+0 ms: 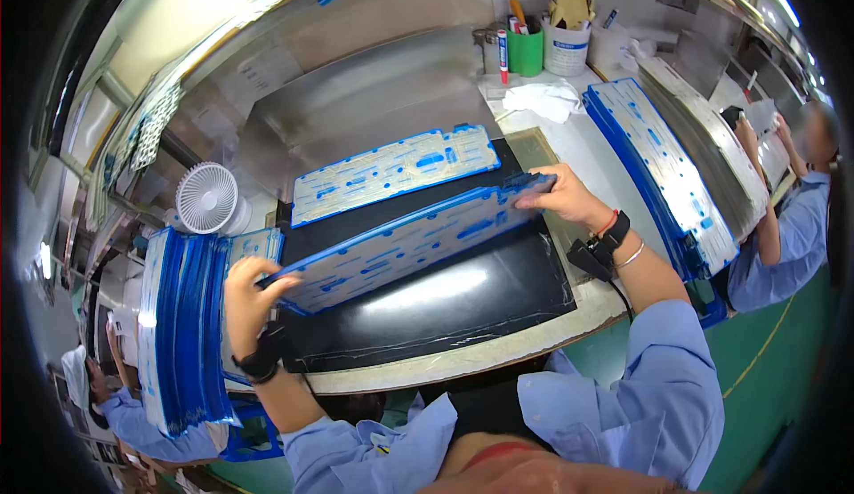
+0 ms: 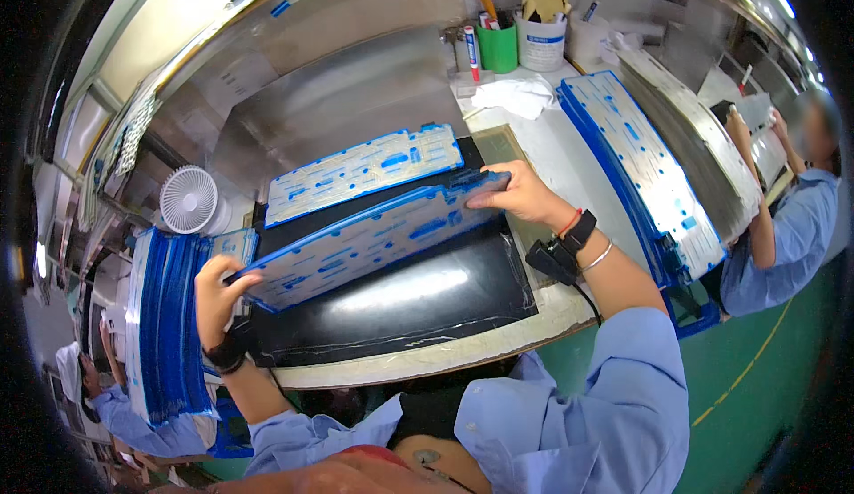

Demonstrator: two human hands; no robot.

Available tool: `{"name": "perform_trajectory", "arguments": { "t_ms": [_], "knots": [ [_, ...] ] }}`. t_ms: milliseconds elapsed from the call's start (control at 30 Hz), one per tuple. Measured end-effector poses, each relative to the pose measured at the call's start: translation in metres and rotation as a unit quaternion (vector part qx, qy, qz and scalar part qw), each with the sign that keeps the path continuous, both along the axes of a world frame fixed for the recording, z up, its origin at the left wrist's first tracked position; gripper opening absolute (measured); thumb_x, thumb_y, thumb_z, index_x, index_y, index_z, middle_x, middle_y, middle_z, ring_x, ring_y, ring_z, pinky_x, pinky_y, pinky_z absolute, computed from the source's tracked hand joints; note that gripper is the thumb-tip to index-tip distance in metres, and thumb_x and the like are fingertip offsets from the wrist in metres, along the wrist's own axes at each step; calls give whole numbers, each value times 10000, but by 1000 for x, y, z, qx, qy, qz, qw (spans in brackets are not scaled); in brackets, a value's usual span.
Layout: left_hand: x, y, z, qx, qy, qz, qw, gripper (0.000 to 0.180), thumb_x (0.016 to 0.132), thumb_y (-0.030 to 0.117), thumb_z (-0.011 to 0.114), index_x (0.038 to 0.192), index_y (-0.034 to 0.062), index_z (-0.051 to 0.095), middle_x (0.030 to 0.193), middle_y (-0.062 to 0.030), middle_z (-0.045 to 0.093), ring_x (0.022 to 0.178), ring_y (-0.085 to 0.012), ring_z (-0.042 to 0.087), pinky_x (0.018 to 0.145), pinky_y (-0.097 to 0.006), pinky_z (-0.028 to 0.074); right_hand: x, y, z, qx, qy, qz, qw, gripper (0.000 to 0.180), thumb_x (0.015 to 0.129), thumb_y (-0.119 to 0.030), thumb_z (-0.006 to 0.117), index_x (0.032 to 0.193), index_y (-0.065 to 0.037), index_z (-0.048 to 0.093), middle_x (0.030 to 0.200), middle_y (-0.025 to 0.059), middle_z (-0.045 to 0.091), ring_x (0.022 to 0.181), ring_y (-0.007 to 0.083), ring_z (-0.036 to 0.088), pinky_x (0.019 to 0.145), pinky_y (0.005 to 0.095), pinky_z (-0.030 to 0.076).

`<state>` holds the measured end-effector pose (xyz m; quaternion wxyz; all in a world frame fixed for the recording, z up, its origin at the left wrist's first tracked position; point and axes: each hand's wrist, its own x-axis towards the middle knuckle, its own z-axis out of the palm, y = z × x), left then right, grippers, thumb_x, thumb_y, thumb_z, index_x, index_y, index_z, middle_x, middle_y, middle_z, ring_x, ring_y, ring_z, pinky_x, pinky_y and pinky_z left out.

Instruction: Sorting and inspecting keyboard membrane circuit layers at a factory workstation.

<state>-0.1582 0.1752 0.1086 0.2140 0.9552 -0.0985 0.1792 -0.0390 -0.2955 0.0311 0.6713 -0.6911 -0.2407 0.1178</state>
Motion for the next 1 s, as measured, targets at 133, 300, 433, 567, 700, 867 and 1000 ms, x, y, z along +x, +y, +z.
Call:
{"name": "perform_trajectory", "arguments": {
  "t_ms": [133,300,433,567,700,867,1000],
  "knots": [
    [-36,77,-52,-378,15,9,926,362,666,63,773,996,22,630,862,-94,637,830,-226,618,883,-346,465,3,0,9,-20,1,31,999,221,781,21,713,997,12,671,948,53,702,856,76,623,805,232,488],
    [-29,-28,-58,-583,108,-74,802,721,698,-6,688,1356,22,395,1037,-129,629,1000,-241,607,996,-378,426,-19,43,6,112,-3,-92,989,325,716,-18,786,1004,-44,639,850,-19,648,780,68,584,767,211,472],
    [-29,10,-92,-486,32,-81,870,477,697,-25,674,1156,6,550,1039,-140,636,986,-225,613,957,-364,447,-6,26,-9,84,-5,-111,990,233,696,-52,802,849,-58,627,812,-28,622,757,61,562,711,213,460],
    [-33,13,-94,-631,-61,-29,773,500,720,11,672,1200,19,532,1161,-131,555,1079,-218,544,953,-351,441,15,-1,-13,150,-91,-87,981,751,704,-214,800,1338,-66,426,1220,48,518,1089,144,508,899,302,440],
    [-17,-24,-82,-357,-141,1,923,431,875,275,622,1212,23,527,1085,-92,588,999,-174,560,925,-294,418,-6,19,-16,50,-79,-95,991,586,679,-5,784,1180,-89,493,1071,46,534,889,123,576,762,239,492],
    [-19,-26,-70,-549,-108,32,828,325,937,238,489,836,-15,667,833,-65,638,768,-128,565,760,-253,423,8,2,-8,-46,-201,-138,969,326,747,41,730,998,-48,542,870,30,634,786,135,609,753,257,488],
    [-21,-22,-80,-579,-137,-14,804,293,957,216,476,950,-12,660,909,-66,641,810,-127,576,804,-255,436,-13,33,36,-284,-309,-122,899,337,701,-30,776,954,-20,553,824,5,606,757,137,576,743,264,466]
  ]
}}
